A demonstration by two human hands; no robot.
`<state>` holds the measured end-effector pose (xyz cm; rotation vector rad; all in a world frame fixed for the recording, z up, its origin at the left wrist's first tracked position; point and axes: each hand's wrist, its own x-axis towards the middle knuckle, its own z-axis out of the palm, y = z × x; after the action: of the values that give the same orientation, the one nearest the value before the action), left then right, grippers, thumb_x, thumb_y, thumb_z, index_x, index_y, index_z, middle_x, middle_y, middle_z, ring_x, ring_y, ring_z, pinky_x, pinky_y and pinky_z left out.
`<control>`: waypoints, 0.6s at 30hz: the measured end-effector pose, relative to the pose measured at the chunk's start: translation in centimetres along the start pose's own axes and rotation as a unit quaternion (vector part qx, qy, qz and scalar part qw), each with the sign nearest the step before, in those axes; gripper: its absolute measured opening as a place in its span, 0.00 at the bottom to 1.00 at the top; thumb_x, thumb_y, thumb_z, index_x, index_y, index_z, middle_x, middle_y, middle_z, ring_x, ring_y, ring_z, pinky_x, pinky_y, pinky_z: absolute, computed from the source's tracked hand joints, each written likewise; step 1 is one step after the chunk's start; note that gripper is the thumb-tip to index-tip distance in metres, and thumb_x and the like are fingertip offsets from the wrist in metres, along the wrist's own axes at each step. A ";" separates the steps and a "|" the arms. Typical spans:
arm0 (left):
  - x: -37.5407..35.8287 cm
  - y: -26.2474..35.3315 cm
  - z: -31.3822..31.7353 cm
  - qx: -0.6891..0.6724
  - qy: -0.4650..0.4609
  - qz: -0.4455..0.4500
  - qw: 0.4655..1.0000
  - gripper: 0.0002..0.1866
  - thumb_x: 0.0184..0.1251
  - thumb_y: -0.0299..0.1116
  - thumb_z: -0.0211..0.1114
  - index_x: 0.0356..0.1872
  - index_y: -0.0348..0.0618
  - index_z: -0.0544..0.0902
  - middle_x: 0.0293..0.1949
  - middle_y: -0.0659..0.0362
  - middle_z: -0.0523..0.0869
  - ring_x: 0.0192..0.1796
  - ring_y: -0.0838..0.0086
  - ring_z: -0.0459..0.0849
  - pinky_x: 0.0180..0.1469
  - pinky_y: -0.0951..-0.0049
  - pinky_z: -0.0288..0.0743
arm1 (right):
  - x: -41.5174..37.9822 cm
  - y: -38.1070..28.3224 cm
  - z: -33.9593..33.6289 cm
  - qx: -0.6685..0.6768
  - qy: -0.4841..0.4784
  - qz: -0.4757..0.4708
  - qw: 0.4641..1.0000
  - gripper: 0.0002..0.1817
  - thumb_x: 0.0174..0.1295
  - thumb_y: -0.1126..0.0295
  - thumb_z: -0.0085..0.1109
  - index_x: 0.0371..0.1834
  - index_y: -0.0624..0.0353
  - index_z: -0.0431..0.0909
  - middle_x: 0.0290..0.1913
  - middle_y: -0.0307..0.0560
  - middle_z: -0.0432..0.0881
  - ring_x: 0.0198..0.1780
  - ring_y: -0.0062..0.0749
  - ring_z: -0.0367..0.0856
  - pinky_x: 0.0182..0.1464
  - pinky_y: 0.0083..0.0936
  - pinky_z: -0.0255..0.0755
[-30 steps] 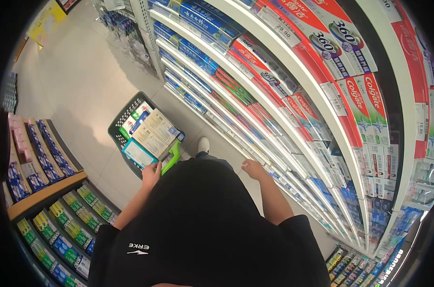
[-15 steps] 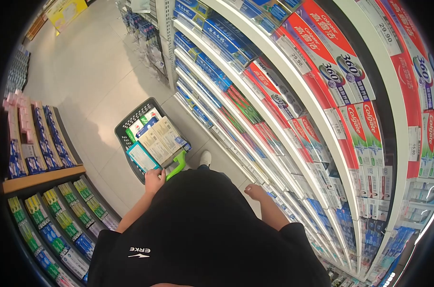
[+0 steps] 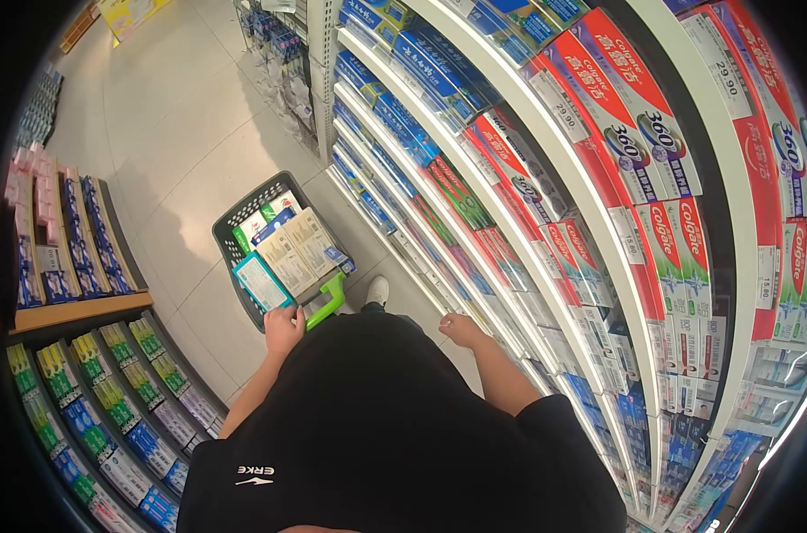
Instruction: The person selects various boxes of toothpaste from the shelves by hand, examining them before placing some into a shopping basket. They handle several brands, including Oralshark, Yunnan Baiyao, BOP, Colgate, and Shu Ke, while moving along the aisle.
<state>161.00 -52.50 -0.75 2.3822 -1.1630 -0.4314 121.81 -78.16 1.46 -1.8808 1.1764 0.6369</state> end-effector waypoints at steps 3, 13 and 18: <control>-0.1 0.2 0.0 -0.009 0.030 -0.001 1.000 0.16 0.69 0.39 0.63 0.21 0.43 0.80 0.26 0.56 0.84 0.39 0.59 0.82 0.52 0.57 0.70 | -0.2 0.8 0.6 -0.023 -0.015 0.009 1.000 0.19 0.63 0.53 0.63 0.49 0.55 0.85 0.47 0.56 0.88 0.52 0.52 0.85 0.57 0.42 0.77; 0.0 0.0 0.1 -0.014 0.044 0.011 0.999 0.16 0.68 0.38 0.63 0.19 0.43 0.78 0.25 0.56 0.83 0.38 0.59 0.82 0.48 0.56 0.70 | -0.6 2.3 0.7 -0.037 -0.009 0.000 0.999 0.19 0.63 0.53 0.63 0.49 0.54 0.85 0.47 0.56 0.88 0.52 0.53 0.85 0.56 0.42 0.78; 0.1 -0.4 0.4 -0.018 0.039 0.010 0.999 0.17 0.68 0.37 0.63 0.19 0.43 0.78 0.24 0.56 0.82 0.38 0.59 0.82 0.48 0.56 0.70 | -0.5 -0.9 -1.6 -0.077 0.026 -0.042 0.996 0.19 0.64 0.54 0.63 0.51 0.56 0.84 0.47 0.56 0.87 0.52 0.55 0.84 0.56 0.44 0.77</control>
<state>161.17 -52.46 -1.35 2.3329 -1.1344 -0.3469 122.41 -79.04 3.06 -2.0754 1.1019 0.6507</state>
